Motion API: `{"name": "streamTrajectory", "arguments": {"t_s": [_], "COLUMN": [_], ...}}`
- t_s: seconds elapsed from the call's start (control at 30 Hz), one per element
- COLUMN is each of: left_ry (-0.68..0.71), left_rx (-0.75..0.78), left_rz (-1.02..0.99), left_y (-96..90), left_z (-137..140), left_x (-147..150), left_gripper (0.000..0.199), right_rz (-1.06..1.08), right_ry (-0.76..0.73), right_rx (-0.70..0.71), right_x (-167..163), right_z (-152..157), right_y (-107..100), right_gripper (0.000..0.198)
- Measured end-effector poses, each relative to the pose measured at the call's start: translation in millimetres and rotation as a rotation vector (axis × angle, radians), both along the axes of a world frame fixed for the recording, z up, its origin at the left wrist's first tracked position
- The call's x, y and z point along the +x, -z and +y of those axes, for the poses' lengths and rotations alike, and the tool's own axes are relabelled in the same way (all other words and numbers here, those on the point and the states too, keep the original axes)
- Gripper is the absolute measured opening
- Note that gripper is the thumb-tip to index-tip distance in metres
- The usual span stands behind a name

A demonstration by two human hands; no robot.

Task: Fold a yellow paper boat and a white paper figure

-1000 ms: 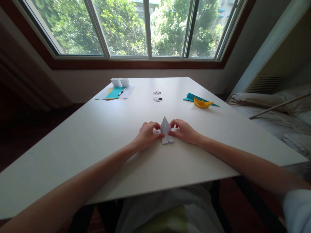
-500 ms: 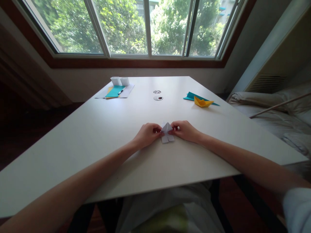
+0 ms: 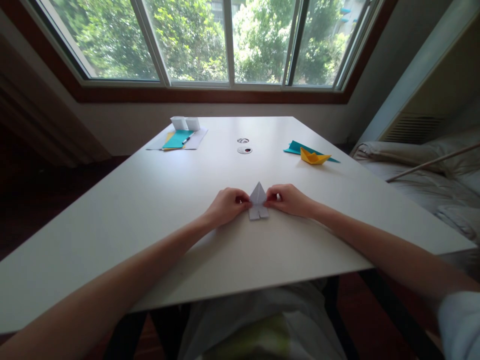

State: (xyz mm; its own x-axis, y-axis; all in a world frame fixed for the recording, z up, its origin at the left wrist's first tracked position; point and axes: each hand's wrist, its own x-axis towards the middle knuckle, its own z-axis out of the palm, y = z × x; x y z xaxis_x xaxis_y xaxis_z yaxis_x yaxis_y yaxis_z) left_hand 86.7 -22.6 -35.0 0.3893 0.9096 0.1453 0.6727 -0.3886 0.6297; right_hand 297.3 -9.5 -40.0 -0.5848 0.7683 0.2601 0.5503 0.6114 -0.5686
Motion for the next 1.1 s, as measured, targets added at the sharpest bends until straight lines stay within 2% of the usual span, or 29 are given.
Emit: {"name": "streamTrajectory", "arguments": {"t_s": [0.1,0.23,0.37,0.53,0.73,0.83,0.93,1.0,1.1], "left_ry": [0.048,0.2,0.335,0.403,0.526,0.461,0.288,0.201,0.194], "left_rx": [0.096,0.246,0.235,0.194,0.299,0.313,0.324,0.349,0.414], "left_rz": [0.04,0.051,0.015,0.002,0.152,0.221,0.266,0.272,0.264], "left_y": [2.7,4.5,5.0,5.2,-2.6,-6.8,-4.9,-1.1,3.6], "left_z": [1.3,2.7,5.8,9.0,0.8,-7.2,-13.3,-15.7,-17.8], "left_x": [-0.4,-3.1,-7.3,-11.9,-12.4,-7.2,-0.2,3.8,7.6], "left_gripper": [0.012,0.012,0.017,0.02,0.022,0.023,0.03,0.028,0.023], "right_rz": [-0.017,-0.094,-0.195,-0.328,-0.464,-0.479,-0.455,-0.425,-0.39], "right_ry": [-0.03,-0.132,-0.232,-0.316,-0.369,-0.37,-0.362,-0.337,-0.278], "right_rx": [0.066,0.206,0.299,0.433,0.512,0.527,0.516,0.493,0.47], "right_x": [0.5,3.2,6.3,8.0,10.6,10.7,9.7,9.0,7.9], "right_z": [-0.4,1.8,2.4,-0.1,-1.5,-4.2,-7.5,-9.2,-10.6], "right_y": [2.3,4.3,2.4,-2.5,-4.9,-6.6,-8.9,-9.4,-8.1], "right_gripper": [0.011,0.012,0.019,0.028,0.028,0.026,0.025,0.024,0.026]}}
